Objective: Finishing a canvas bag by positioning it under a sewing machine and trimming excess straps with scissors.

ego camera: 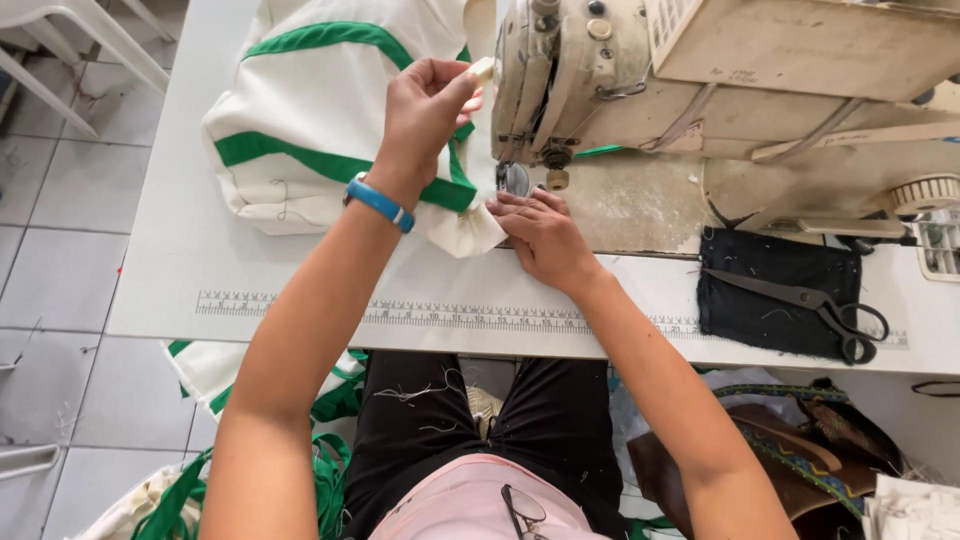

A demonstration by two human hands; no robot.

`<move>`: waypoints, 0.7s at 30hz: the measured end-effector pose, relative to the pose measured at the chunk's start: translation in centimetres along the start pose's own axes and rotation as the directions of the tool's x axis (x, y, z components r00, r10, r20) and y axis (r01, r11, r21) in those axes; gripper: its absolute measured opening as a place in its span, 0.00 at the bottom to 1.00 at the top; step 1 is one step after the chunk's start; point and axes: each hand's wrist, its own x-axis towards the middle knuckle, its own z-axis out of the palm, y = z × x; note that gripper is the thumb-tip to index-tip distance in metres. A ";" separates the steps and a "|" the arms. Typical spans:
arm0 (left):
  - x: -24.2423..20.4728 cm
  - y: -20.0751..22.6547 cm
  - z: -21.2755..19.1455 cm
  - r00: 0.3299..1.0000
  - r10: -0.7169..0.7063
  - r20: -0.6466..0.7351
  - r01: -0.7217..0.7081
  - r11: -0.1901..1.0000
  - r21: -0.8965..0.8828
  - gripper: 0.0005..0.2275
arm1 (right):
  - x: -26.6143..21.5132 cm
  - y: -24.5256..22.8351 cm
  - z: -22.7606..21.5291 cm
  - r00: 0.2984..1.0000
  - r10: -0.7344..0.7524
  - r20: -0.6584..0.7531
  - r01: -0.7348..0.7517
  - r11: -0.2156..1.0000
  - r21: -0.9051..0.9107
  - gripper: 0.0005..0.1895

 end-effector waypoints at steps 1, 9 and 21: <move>0.1 -0.2 -0.3 0.988 0.138 0.070 -0.146 0.981 0.129 0.09 | 0.0 0.1 0.0 1.000 0.004 0.000 -0.004 1.000 0.001 0.14; 0.0 6.2 -6.6 0.942 -0.214 0.258 -0.318 -0.334 0.887 0.45 | 0.1 0.4 0.1 1.000 -0.013 0.018 0.014 0.999 -0.050 0.13; -25.5 -3.8 -1.6 0.296 -0.176 0.939 -0.955 -0.041 0.294 0.13 | -1.3 2.6 2.3 0.990 -0.138 -0.011 0.129 0.953 -0.275 0.09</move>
